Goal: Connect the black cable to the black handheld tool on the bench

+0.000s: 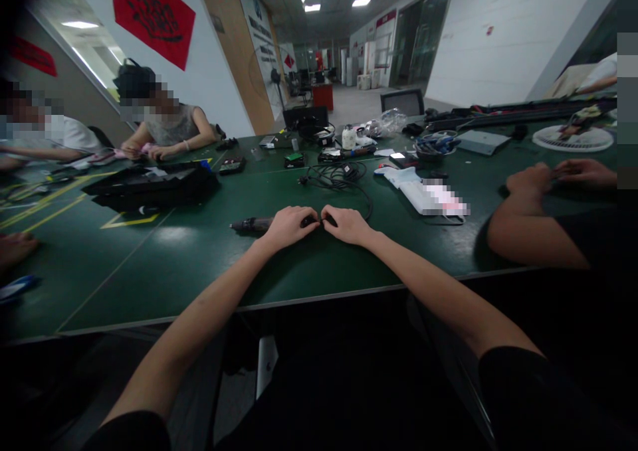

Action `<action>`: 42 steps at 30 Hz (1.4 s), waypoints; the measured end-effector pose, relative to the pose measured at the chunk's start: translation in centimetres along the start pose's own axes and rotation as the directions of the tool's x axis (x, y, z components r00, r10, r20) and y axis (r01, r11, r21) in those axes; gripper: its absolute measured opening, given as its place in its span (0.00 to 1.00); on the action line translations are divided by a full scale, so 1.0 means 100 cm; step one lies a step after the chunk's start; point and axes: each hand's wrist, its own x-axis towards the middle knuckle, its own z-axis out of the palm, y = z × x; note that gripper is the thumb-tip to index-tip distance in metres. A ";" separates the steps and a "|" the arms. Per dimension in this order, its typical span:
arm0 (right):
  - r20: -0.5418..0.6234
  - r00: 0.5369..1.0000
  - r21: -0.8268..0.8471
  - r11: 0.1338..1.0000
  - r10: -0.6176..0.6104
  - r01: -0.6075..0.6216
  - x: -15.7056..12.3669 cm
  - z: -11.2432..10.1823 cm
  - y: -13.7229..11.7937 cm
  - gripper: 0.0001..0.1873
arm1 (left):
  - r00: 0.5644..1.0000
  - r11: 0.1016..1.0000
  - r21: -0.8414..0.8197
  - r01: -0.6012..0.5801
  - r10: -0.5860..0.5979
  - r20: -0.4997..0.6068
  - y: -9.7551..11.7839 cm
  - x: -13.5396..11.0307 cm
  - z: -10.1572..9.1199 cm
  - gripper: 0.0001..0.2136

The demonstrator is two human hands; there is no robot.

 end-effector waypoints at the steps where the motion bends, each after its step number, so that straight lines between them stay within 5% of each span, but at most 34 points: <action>1: 0.000 1.000 0.002 1.000 0.001 -0.001 0.000 0.000 0.000 0.10 | 1.000 1.000 -0.001 -0.012 0.012 0.000 0.000 0.000 0.000 0.09; 42: -0.045 0.996 0.060 0.995 -0.071 0.073 0.000 0.004 0.005 0.09 | 1.000 1.000 0.022 0.006 -0.006 0.013 0.001 0.000 0.000 0.10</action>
